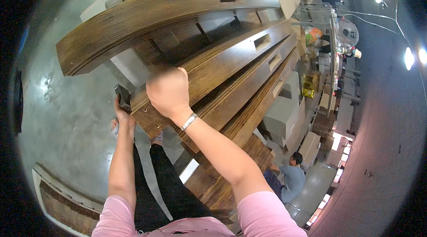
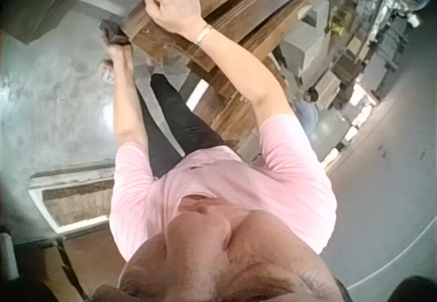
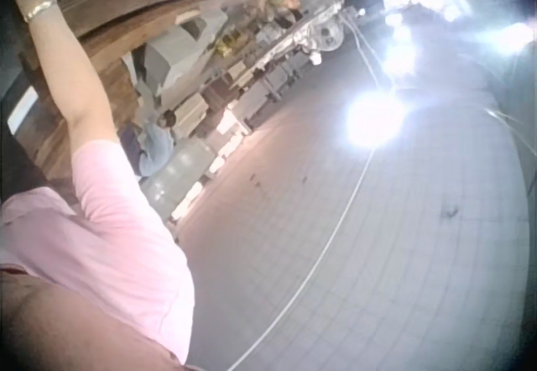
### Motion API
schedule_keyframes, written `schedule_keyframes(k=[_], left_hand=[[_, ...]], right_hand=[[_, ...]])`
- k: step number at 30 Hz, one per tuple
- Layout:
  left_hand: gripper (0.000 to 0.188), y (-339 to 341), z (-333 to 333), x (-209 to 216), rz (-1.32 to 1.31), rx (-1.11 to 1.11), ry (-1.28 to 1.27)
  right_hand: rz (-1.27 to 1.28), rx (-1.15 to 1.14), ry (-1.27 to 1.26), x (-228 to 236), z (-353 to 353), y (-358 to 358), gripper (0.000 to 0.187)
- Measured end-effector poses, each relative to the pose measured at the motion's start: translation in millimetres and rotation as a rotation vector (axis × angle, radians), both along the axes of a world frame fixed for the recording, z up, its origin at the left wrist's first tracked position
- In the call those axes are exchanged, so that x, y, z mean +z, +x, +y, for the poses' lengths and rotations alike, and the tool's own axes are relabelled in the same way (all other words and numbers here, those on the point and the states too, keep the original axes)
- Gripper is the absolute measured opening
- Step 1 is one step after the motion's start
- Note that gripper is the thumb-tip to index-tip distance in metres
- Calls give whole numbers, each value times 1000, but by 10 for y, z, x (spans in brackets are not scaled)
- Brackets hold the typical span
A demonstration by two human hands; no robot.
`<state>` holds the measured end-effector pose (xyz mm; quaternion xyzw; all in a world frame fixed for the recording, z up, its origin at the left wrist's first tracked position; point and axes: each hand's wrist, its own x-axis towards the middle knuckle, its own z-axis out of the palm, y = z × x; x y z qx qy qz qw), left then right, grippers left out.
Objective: The person sands wooden boards using a sanding block by rubbing it along their edges and surfaces while holding the pieces in place.
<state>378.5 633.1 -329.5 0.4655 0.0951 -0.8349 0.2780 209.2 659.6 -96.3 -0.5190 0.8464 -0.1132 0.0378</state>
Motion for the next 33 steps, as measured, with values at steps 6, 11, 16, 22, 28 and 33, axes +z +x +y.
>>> schedule_keyframes(k=[6,11,16,22,28,33], left_hand=[[36,287,-215,24,-69,-111,3],[46,525,-341,183,-371,-385,-337],[70,656,-371,1535,-366,-455,-746],[64,618,-444,1607,-484,-719,-1093],[59,547,-357,1881,-455,-509,-1130],[56,680,-402,1095,-718,-739,-925]], right_hand=[[-32,23,62,22,-201,254,24],[31,169,-31,-10,-148,108,29],[1,165,63,13,-34,-49,21],[-43,215,47,16,-129,-51,18],[-33,213,78,39,-51,-143,20],[-86,218,56,11,-162,48,21]])
